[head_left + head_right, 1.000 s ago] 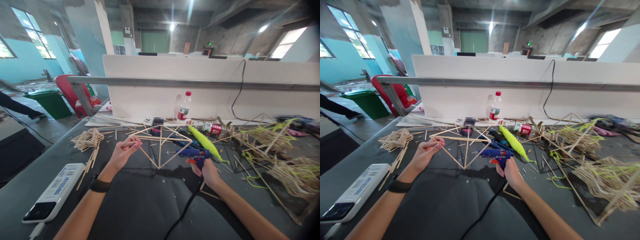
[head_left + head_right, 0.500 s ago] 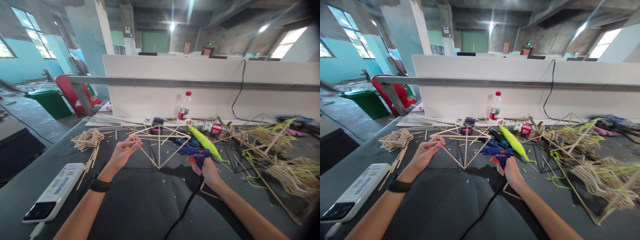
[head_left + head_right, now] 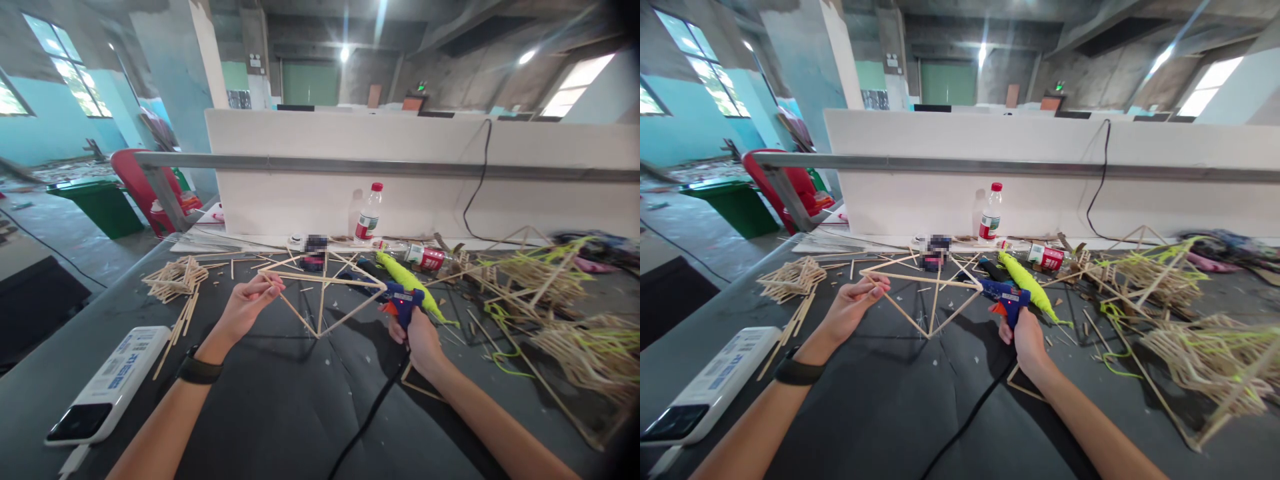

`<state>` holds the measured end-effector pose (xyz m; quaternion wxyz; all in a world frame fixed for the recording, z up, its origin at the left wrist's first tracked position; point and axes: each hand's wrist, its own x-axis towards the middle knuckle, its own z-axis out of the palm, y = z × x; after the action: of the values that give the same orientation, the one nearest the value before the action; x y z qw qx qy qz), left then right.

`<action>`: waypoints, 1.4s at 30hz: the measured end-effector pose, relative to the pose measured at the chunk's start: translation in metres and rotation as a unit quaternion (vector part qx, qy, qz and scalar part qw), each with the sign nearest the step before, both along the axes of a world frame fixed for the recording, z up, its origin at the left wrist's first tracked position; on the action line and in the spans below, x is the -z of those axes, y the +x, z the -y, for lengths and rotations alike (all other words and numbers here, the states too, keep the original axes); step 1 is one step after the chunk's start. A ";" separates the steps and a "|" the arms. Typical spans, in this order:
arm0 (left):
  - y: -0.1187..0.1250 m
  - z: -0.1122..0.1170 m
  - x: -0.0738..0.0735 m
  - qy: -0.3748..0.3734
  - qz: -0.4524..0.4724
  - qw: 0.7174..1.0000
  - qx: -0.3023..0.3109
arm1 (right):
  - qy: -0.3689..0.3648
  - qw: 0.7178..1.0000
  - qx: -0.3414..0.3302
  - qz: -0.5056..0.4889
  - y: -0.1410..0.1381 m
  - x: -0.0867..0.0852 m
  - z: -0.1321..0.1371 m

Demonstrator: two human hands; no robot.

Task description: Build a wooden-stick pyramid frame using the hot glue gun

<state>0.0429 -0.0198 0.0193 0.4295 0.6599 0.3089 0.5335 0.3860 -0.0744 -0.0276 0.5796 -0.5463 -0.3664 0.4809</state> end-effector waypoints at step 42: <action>0.003 0.006 -0.002 -0.050 0.001 0.999 -0.016 | 0.012 0.999 -0.015 0.030 0.001 0.006 0.000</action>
<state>0.0460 -0.0256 0.0215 0.4534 0.6321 0.3456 0.5248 0.3874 -0.0746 -0.0340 0.5678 -0.5476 -0.3975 0.4687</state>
